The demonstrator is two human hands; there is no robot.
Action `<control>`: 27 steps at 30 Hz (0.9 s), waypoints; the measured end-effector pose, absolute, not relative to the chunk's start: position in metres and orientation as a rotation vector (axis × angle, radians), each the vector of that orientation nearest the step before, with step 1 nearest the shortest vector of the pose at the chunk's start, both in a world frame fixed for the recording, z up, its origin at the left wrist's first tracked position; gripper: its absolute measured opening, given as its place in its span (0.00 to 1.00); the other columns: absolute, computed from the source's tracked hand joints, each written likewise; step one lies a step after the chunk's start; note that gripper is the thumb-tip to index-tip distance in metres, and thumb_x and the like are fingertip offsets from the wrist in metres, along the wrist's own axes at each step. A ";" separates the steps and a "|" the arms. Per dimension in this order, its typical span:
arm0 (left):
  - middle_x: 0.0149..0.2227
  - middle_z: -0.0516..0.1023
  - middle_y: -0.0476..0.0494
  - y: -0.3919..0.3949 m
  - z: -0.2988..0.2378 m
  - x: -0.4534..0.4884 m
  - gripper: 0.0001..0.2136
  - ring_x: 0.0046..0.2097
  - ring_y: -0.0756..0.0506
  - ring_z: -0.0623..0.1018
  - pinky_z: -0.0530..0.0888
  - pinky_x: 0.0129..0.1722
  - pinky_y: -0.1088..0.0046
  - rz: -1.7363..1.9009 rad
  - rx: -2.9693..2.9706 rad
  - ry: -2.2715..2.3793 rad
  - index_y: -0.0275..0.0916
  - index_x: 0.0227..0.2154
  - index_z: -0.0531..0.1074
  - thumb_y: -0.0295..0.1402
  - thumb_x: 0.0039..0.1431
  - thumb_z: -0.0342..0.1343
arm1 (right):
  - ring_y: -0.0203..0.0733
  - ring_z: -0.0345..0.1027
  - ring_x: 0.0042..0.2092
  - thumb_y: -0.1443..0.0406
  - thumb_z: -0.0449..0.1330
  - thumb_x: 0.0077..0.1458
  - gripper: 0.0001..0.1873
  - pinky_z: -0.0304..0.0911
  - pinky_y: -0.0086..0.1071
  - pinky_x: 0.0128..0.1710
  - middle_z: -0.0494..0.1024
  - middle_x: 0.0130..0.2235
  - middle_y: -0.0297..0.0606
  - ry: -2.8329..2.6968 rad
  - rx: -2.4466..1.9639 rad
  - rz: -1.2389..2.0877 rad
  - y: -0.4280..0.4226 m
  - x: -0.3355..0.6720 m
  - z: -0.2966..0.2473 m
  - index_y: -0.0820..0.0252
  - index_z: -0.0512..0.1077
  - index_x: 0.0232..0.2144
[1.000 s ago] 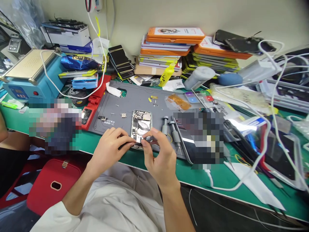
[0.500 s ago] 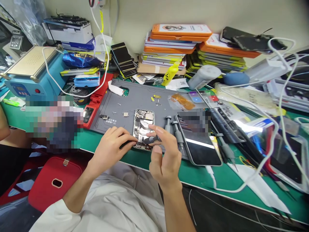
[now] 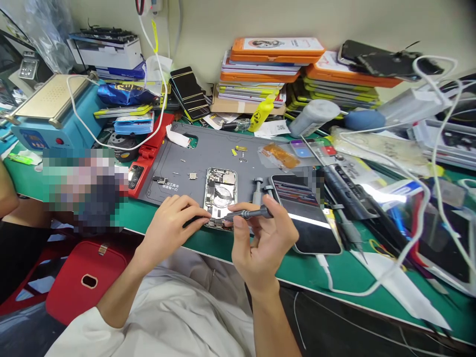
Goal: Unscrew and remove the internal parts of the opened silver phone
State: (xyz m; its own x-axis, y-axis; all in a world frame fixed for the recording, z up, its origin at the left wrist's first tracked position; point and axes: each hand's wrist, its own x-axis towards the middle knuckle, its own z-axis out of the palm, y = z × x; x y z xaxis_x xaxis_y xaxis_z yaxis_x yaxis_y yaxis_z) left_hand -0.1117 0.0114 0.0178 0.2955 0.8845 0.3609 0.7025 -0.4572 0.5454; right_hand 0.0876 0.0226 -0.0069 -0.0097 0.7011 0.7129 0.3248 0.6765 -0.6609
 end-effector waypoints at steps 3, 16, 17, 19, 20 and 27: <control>0.44 0.84 0.47 0.012 0.019 -0.113 0.09 0.43 0.45 0.79 0.69 0.46 0.63 0.910 2.266 1.417 0.44 0.46 0.84 0.37 0.80 0.59 | 0.43 0.84 0.46 0.71 0.60 0.73 0.34 0.85 0.35 0.38 0.80 0.48 0.40 -1.618 -0.798 0.453 0.021 0.089 -0.005 0.43 0.59 0.74; 0.43 0.85 0.47 0.012 0.017 -0.113 0.08 0.44 0.44 0.80 0.70 0.48 0.64 0.942 2.267 1.427 0.43 0.45 0.84 0.35 0.80 0.60 | 0.36 0.68 0.25 0.67 0.52 0.73 0.17 0.73 0.33 0.27 0.71 0.33 0.27 -1.175 -0.986 0.401 0.013 0.089 0.025 0.48 0.69 0.60; 0.42 0.85 0.47 0.012 0.017 -0.113 0.08 0.43 0.44 0.80 0.71 0.47 0.64 0.950 2.270 1.424 0.43 0.45 0.85 0.35 0.80 0.60 | 0.36 0.67 0.25 0.66 0.52 0.73 0.17 0.69 0.31 0.25 0.71 0.32 0.28 -1.221 -1.056 0.478 0.011 0.091 0.031 0.49 0.70 0.59; 0.42 0.85 0.47 0.011 0.016 -0.114 0.08 0.43 0.44 0.81 0.71 0.47 0.64 0.963 2.261 1.432 0.43 0.45 0.84 0.34 0.80 0.60 | 0.36 0.68 0.27 0.65 0.55 0.72 0.17 0.65 0.30 0.25 0.75 0.34 0.31 -1.378 -1.211 0.602 0.008 0.096 0.038 0.51 0.72 0.60; 0.43 0.85 0.47 0.011 0.017 -0.113 0.08 0.44 0.44 0.81 0.72 0.48 0.64 0.973 2.246 1.444 0.43 0.45 0.84 0.34 0.80 0.60 | 0.36 0.69 0.28 0.63 0.58 0.71 0.17 0.65 0.30 0.27 0.77 0.34 0.32 -1.469 -1.281 0.642 0.008 0.097 0.040 0.52 0.74 0.60; 0.43 0.85 0.47 0.009 0.018 -0.113 0.07 0.45 0.44 0.82 0.75 0.49 0.64 1.003 2.177 1.482 0.43 0.45 0.82 0.32 0.80 0.59 | 0.41 0.75 0.30 0.63 0.59 0.71 0.10 0.61 0.33 0.34 0.86 0.33 0.30 -1.893 -1.542 0.738 0.014 0.093 0.032 0.49 0.82 0.47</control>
State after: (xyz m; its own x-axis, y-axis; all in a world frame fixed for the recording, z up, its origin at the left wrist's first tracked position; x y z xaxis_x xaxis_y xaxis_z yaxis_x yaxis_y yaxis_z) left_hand -0.1130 0.0091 0.0175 0.2145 0.9048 0.3680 0.6781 -0.4091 0.6106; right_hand 0.0933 0.0143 0.0315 -0.1615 0.9825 0.0930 0.6603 0.1776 -0.7297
